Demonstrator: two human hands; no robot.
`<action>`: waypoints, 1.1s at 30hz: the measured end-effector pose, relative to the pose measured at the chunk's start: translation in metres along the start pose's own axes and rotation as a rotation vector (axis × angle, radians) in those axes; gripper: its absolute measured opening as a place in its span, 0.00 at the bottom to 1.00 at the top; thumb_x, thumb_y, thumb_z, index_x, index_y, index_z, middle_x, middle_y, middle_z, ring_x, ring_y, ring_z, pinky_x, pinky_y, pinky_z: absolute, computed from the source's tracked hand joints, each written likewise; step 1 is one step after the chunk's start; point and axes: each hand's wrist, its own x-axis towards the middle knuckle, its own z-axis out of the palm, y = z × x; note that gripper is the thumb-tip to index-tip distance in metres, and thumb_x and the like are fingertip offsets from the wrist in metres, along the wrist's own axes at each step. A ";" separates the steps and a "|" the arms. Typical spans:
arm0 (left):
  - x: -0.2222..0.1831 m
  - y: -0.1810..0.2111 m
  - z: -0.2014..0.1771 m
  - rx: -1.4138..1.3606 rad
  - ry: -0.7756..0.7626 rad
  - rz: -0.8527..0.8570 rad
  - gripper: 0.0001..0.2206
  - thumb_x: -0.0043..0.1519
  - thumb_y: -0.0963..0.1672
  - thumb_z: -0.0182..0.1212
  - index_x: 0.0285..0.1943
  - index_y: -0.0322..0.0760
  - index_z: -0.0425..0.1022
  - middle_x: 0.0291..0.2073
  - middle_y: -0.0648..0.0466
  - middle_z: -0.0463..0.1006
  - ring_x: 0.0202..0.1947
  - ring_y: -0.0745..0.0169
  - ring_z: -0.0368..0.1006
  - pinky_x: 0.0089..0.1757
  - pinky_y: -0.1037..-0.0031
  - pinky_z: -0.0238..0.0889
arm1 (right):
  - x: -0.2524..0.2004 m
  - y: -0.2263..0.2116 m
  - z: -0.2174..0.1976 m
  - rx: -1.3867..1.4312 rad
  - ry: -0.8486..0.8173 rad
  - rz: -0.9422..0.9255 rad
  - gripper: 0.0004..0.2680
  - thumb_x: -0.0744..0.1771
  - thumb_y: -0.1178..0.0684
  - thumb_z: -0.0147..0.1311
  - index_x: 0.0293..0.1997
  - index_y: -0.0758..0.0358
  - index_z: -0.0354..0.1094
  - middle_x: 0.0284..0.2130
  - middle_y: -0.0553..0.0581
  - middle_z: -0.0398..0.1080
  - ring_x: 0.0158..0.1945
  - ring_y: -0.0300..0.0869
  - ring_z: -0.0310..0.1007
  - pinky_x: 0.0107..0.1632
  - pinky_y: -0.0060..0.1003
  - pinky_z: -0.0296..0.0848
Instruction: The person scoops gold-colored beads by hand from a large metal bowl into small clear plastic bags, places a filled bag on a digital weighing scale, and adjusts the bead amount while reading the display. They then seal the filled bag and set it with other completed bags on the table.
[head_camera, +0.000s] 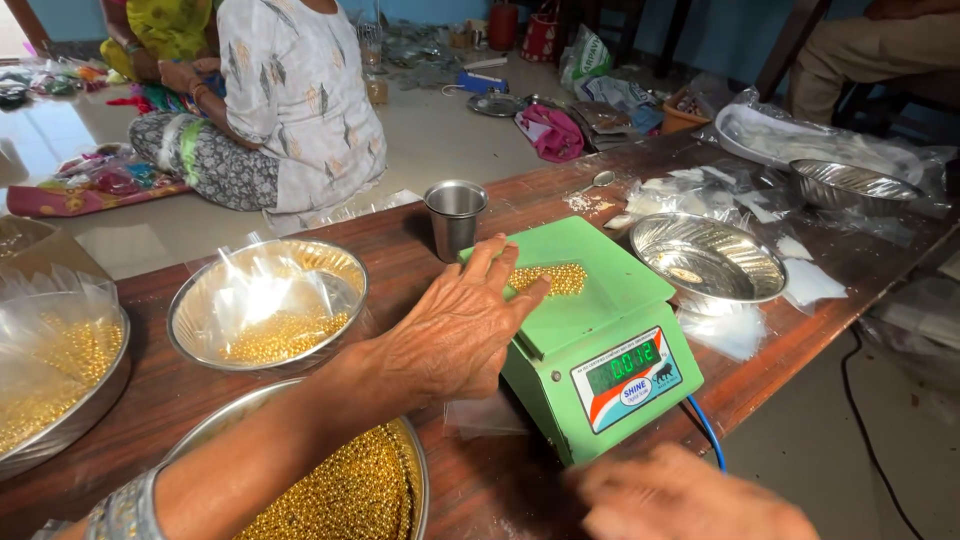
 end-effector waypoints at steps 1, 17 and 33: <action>-0.001 0.001 0.003 -0.028 0.023 0.028 0.37 0.40 0.37 0.62 0.65 0.23 0.66 0.61 0.21 0.61 0.65 0.23 0.55 0.47 0.46 0.65 | 0.027 0.010 -0.024 -0.067 0.036 0.046 0.04 0.68 0.44 0.61 0.42 0.42 0.80 0.40 0.41 0.82 0.46 0.30 0.84 0.56 0.32 0.77; 0.006 -0.032 -0.004 -0.312 0.199 -0.102 0.10 0.67 0.42 0.52 0.45 0.28 0.78 0.41 0.36 0.79 0.47 0.35 0.74 0.46 0.53 0.70 | 0.075 -0.028 -0.026 0.103 0.244 0.172 0.05 0.63 0.61 0.61 0.39 0.62 0.79 0.35 0.54 0.83 0.40 0.38 0.86 0.44 0.31 0.83; -0.134 -0.091 -0.131 -0.473 0.462 -0.359 0.13 0.67 0.46 0.54 0.40 0.30 0.79 0.25 0.51 0.81 0.27 0.67 0.78 0.30 0.72 0.67 | 0.254 -0.109 0.062 0.702 -0.039 0.340 0.17 0.63 0.60 0.64 0.57 0.70 0.70 0.42 0.57 0.79 0.28 0.35 0.75 0.28 0.31 0.76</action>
